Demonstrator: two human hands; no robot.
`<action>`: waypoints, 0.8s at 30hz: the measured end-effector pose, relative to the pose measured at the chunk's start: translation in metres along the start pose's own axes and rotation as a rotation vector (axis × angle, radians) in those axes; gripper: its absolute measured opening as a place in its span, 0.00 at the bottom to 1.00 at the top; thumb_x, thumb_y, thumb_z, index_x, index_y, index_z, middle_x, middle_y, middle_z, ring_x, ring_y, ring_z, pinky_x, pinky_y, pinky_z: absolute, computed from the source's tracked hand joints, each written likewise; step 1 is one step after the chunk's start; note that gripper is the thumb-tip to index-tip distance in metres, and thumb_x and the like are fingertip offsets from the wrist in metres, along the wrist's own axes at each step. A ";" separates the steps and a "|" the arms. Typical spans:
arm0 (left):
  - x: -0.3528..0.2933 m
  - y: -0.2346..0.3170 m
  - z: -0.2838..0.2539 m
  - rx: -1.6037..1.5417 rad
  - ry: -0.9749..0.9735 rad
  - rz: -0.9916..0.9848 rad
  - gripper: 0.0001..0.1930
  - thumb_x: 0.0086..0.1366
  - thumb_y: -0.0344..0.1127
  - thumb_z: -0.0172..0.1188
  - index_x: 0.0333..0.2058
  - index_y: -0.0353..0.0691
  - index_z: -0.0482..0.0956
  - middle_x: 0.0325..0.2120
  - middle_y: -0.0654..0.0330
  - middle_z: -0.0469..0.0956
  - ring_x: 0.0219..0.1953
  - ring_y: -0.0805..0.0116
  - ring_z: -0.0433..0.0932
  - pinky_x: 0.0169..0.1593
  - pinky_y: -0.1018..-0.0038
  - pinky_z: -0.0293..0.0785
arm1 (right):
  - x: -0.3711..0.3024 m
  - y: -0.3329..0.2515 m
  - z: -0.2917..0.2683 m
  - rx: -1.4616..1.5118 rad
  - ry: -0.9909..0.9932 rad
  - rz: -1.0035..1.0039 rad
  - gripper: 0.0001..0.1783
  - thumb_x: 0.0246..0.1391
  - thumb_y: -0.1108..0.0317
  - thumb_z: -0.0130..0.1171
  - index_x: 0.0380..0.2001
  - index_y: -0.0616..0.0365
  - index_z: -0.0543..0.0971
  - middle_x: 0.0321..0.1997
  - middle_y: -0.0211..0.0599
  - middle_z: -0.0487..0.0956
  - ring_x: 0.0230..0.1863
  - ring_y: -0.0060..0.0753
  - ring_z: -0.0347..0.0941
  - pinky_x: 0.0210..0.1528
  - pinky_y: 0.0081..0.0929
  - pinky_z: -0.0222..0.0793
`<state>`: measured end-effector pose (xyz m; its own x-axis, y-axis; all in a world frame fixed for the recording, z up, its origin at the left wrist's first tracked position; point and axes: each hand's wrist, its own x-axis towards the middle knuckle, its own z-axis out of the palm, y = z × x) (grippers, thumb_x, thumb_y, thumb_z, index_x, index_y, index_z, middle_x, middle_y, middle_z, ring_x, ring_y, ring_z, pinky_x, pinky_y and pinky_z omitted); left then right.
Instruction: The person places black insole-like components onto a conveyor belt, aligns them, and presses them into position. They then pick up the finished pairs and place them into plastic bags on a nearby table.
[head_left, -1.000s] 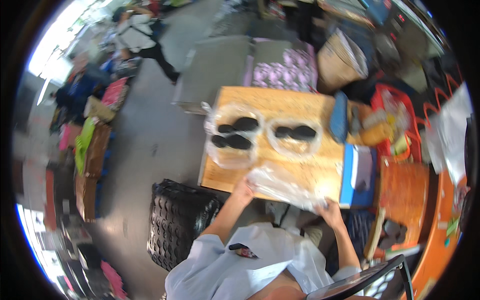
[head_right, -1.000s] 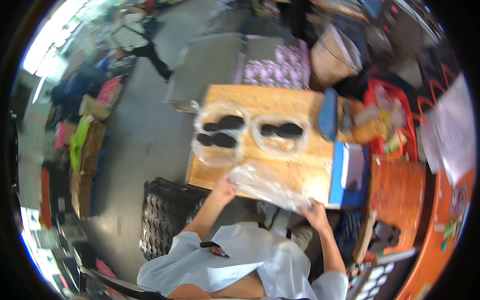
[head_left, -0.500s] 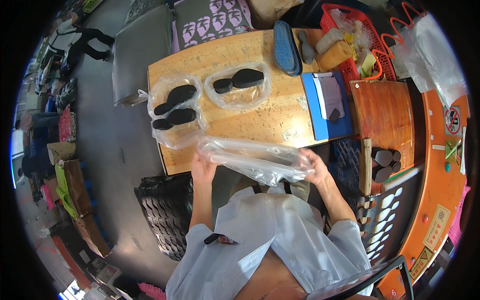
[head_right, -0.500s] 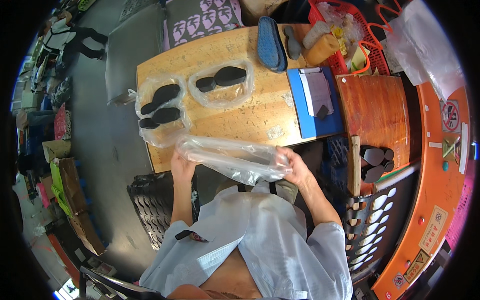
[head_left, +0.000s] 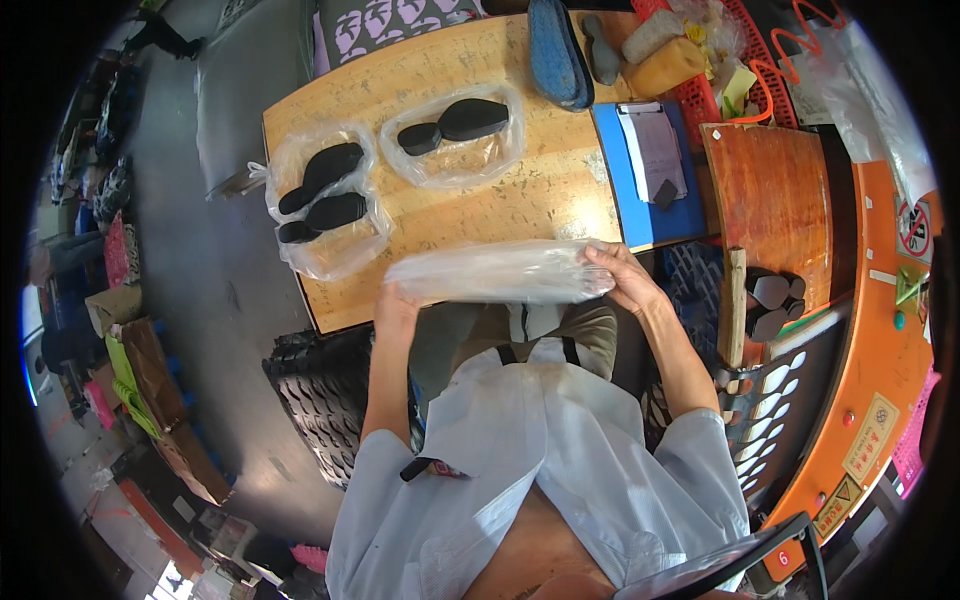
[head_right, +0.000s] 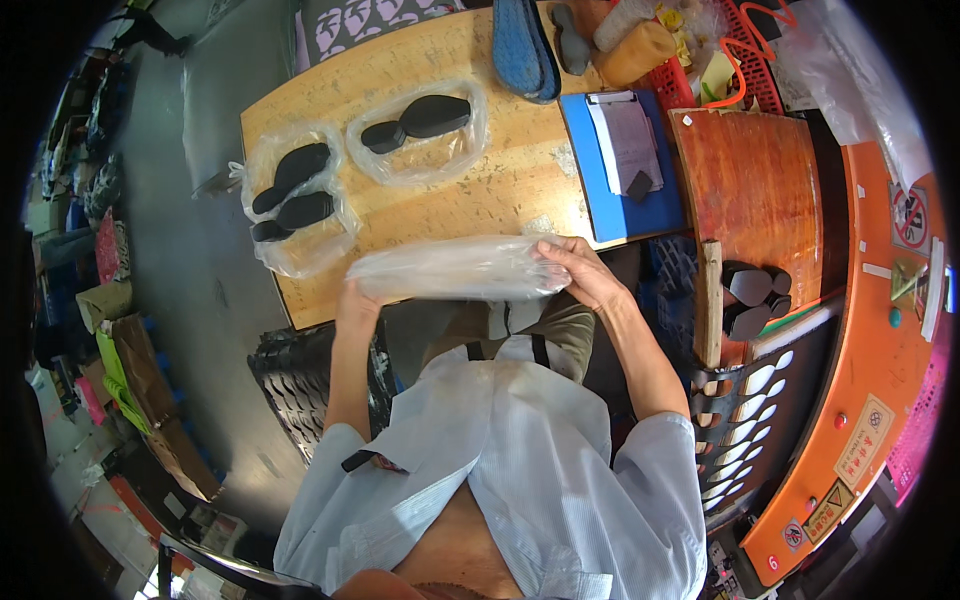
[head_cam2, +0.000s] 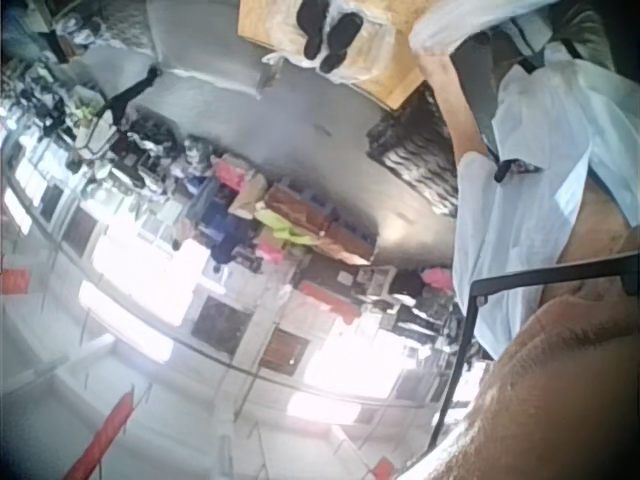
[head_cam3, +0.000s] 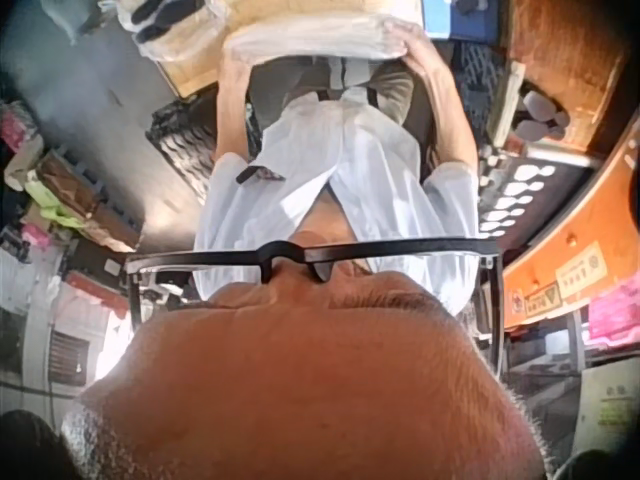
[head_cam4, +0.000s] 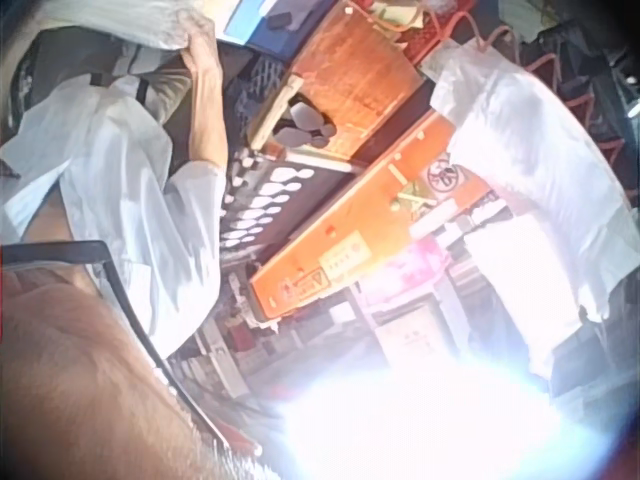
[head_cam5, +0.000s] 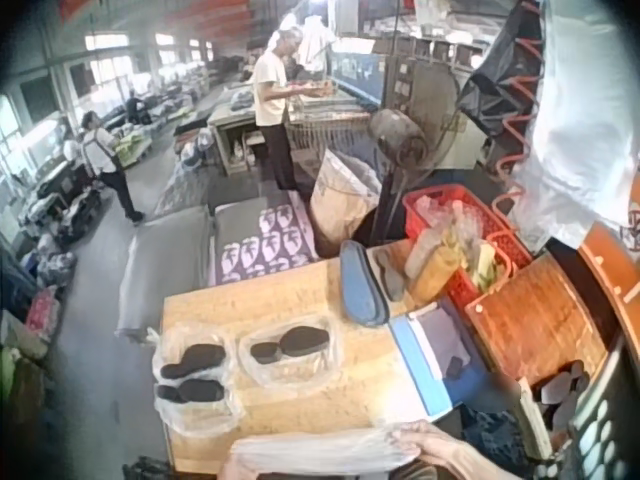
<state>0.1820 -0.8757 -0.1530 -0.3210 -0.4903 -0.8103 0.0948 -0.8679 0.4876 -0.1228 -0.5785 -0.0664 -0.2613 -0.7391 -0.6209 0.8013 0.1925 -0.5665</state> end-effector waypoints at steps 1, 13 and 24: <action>0.005 0.005 0.002 -0.030 0.029 0.008 0.16 0.78 0.36 0.47 0.57 0.41 0.77 0.56 0.58 0.80 0.63 0.62 0.76 0.65 0.59 0.73 | 0.000 0.000 0.001 -0.138 0.050 0.008 0.21 0.62 0.56 0.71 0.51 0.60 0.83 0.44 0.36 0.86 0.46 0.30 0.82 0.53 0.29 0.78; 0.041 -0.019 0.047 0.475 0.212 0.095 0.07 0.61 0.40 0.66 0.31 0.45 0.81 0.29 0.66 0.80 0.31 0.73 0.76 0.37 0.74 0.69 | 0.120 0.048 -0.038 -0.530 0.563 0.005 0.35 0.69 0.40 0.52 0.28 0.67 0.83 0.21 0.40 0.79 0.23 0.33 0.72 0.31 0.35 0.70; -0.022 -0.064 0.099 1.585 -0.495 1.178 0.21 0.59 0.28 0.68 0.53 0.40 0.82 0.48 0.53 0.80 0.54 0.49 0.76 0.61 0.55 0.71 | 0.095 0.016 -0.010 -1.527 0.600 -0.482 0.34 0.59 0.45 0.65 0.57 0.64 0.79 0.56 0.60 0.80 0.57 0.61 0.76 0.63 0.47 0.71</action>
<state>0.0900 -0.8014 -0.1348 -0.9344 -0.3523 0.0529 -0.2445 0.7421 0.6241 -0.1406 -0.6392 -0.1402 -0.7435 -0.6517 -0.1501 -0.5150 0.7011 -0.4931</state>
